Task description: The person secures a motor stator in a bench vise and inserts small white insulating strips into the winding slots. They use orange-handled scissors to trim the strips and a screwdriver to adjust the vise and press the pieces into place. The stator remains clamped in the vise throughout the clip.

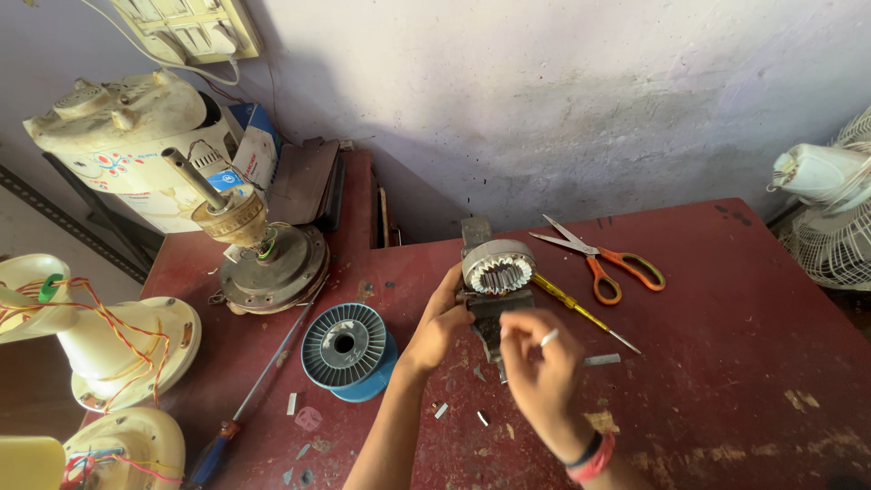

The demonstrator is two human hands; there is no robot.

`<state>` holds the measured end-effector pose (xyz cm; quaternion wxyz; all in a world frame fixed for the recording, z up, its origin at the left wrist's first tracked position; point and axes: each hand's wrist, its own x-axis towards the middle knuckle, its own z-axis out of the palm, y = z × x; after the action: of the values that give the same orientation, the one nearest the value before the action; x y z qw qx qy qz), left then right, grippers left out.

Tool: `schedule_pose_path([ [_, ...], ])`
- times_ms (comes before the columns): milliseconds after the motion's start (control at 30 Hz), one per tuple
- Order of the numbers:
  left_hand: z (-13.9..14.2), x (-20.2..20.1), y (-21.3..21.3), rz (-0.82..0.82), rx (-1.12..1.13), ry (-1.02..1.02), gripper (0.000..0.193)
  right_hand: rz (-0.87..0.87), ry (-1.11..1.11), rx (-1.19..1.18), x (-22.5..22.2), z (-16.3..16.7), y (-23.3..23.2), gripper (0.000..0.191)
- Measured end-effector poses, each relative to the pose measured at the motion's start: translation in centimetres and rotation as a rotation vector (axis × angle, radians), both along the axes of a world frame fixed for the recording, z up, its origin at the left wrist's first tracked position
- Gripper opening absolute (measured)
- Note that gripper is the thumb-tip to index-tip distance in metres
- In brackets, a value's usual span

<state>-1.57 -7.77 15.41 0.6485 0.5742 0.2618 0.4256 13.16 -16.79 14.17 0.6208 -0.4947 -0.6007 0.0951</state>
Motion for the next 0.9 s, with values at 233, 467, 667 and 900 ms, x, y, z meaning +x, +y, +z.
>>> schedule_pose_path([
  [233,-1.1,-1.2,-2.5,0.268,-0.039,0.007,0.069,0.183,-0.149,-0.428,1.0,-4.2,-7.1,0.02],
  [467,-4.9,-1.2,-2.6,0.203,-0.125,0.127,0.062,-0.475,-0.396,-0.256,8.0,-4.0,-4.4,0.032],
  [667,-6.9,-0.9,-2.0,0.114,-0.2,0.079,0.06,-0.11,-0.765,-0.51,10.7,-2.1,-1.6,0.041],
  [900,-5.4,1.2,-2.3,0.164,0.088,0.052,0.055,0.242,-0.636,-0.744,10.9,-0.2,-0.4,0.035],
])
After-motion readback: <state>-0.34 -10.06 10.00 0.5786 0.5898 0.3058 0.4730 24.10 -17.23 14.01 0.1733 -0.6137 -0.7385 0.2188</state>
